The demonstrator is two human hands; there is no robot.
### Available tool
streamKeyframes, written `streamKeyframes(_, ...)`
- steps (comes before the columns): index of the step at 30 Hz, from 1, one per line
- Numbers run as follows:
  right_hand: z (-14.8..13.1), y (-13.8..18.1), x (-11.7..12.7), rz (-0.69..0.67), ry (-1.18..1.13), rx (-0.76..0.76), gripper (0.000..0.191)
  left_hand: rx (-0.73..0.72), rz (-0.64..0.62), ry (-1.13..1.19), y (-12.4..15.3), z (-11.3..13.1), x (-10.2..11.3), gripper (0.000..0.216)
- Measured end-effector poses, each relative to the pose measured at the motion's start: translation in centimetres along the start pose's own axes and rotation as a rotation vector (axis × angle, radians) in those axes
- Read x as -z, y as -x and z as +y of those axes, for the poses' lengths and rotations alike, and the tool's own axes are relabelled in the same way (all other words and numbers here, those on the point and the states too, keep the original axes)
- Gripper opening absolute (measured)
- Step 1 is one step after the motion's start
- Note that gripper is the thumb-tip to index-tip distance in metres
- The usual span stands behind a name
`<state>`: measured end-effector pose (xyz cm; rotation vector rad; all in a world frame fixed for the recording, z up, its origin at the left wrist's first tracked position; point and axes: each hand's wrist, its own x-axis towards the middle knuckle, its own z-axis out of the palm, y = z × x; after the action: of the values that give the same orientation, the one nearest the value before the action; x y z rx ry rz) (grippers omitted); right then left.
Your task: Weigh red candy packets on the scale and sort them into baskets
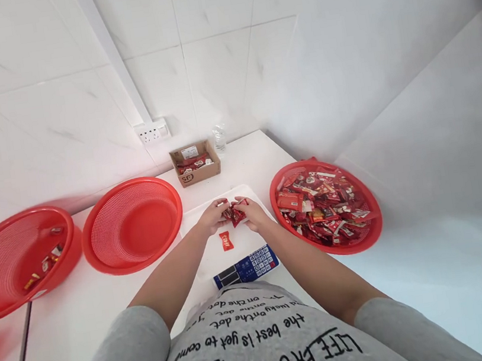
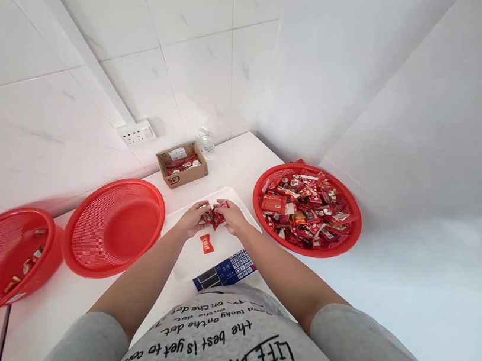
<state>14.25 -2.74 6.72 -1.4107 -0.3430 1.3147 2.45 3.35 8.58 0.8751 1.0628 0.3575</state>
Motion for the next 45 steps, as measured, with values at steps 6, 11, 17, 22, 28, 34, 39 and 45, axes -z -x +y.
streamKeyframes(6, -0.5, 1.5, -0.5, -0.157, -0.067, -0.134, 0.044, -0.036, 0.039, 0.080, 0.5, -0.8, 0.1, 0.036)
streamKeyframes(11, -0.6, 2.5, -0.6, -0.199, 0.010, -0.106, 0.055, -0.069, 0.062, 0.225, 1.7, -1.1, 1.4, 0.030)
streamKeyframes(17, 0.9, 4.3, -1.0, -0.397, 0.356, -0.081, 0.060, -0.072, 0.087, 0.386, 4.6, -1.0, 4.7, 0.023)
streamKeyframes(22, 2.6, 4.7, -1.9, -0.400, 0.766, 0.220, 0.056, -0.072, 0.117, 0.516, 6.5, -1.4, 6.1, 0.020)
streamKeyframes(28, 3.3, 4.5, -2.0, -0.409, 1.102, 0.386, 0.054, -0.061, 0.075, 0.523, 7.8, -2.4, 6.4, 0.024)
streamKeyframes(34, 2.8, 4.5, -1.6, -0.364, 1.232, 0.430, 0.038, -0.036, 0.089, 0.518, 8.6, -3.5, 6.7, 0.026)
streamKeyframes(39, 2.3, 4.6, -1.5, -0.314, 1.258, 0.451, 0.034, -0.007, 0.075, 0.499, 8.3, -4.3, 6.5, 0.023)
streamKeyframes(45, 2.2, 4.5, -1.2, -0.294, 1.302, 0.493, 0.030, 0.029, 0.050, 0.463, 7.6, -5.1, 5.9, 0.024)
